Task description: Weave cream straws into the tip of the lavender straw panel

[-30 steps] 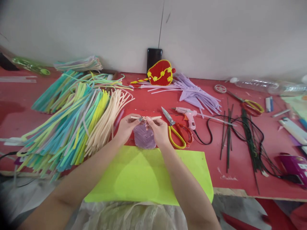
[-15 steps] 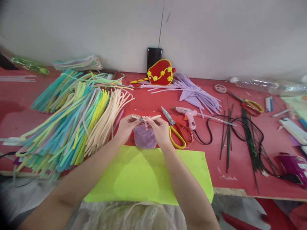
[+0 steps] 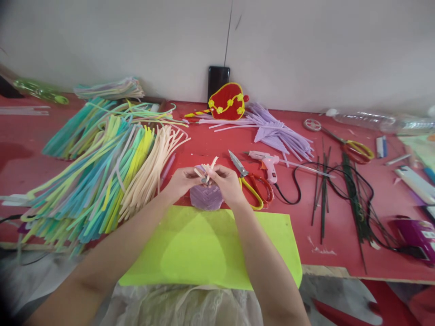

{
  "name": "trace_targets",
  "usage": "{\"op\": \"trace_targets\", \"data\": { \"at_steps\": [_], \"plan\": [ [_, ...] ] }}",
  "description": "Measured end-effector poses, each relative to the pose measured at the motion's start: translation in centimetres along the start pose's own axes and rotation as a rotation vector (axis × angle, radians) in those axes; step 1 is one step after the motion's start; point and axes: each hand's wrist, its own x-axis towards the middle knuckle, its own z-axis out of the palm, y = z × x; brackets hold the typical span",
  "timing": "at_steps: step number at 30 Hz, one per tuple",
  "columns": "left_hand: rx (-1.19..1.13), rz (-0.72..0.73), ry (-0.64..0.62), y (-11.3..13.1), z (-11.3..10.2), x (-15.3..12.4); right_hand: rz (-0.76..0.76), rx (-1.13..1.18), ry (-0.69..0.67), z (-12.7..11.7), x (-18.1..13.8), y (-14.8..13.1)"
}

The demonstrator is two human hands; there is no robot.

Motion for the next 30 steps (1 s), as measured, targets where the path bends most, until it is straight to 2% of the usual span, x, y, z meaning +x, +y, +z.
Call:
{"op": "trace_targets", "data": {
  "at_steps": [4,8,16,30],
  "plan": [
    [0.042,-0.008,-0.034,-0.3,-0.2,0.0,0.077,-0.013,-0.071,-0.6,-0.2,-0.8],
    [0.059,0.005,-0.002,-0.5,0.1,0.1,0.095,-0.053,-0.018,-0.8,-0.2,-1.2],
    [-0.045,0.051,0.199,-0.6,-0.2,0.5,0.101,-0.095,0.008,-1.1,0.0,-0.9],
    [-0.012,0.061,0.233,-0.6,-0.4,0.5,0.122,-0.111,-0.036,-1.4,-0.1,-1.0]
  ]
}}
